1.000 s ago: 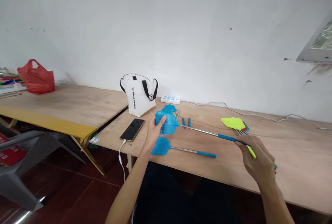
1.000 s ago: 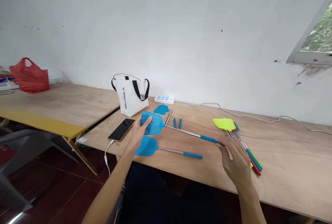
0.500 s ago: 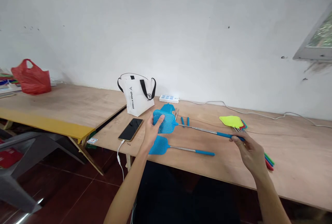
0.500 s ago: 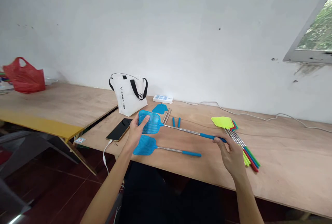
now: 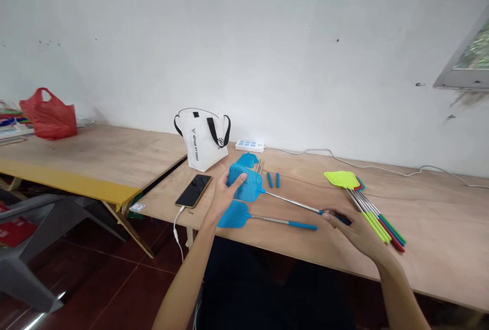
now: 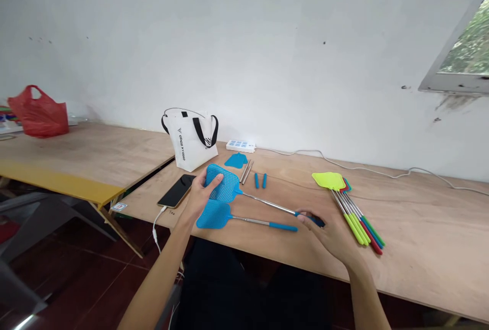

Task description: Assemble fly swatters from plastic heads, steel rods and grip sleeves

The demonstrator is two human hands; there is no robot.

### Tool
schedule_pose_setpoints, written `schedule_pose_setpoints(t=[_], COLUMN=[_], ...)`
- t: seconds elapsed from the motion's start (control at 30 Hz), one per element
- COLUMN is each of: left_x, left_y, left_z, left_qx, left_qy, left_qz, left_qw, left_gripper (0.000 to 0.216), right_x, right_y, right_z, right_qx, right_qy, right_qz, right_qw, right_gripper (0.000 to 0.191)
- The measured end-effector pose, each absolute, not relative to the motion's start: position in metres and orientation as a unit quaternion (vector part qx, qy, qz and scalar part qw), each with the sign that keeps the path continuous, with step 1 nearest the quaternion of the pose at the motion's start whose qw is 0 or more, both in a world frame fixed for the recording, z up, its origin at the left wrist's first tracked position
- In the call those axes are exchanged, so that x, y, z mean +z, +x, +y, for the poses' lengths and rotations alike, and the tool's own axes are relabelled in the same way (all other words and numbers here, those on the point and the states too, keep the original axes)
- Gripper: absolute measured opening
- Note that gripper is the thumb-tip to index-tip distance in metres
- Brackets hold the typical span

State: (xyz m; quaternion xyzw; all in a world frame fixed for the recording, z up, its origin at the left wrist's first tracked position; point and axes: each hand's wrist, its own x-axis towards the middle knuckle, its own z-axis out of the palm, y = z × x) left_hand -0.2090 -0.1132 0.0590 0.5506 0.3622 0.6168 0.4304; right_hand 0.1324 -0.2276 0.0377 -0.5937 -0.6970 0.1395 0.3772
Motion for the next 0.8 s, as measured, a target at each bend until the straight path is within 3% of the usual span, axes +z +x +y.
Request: schedule_pose_setpoints(t=[0.2,0.57,0.8], left_x=[0.058,0.039,0.048], left_y=[-0.193,-0.163,-0.174], left_z=[-0.121,-0.128,-0.132], left_qx=[0.596,0.533,0.488], left_qy=[0.564,0.539,0.553], left_qz=[0.365,0.332,0.356], left_qw=[0.44,0.562,0.573], left_gripper=[0.038,0.043,0.042], right_x=[0.035,0.031,0.029], right_y=[0.117,0.093,0.086], right_z=[-0.229,-0.23,-0.231], right_qx=[0.071,-0.091,-0.148], right_qy=[-0.588,-0.566,-0.536], right_qz=[-0.743,-0.764,-0.786], right_qw=[0.312,0.297,0.27], right_gripper=[0.036,0.042,0.042])
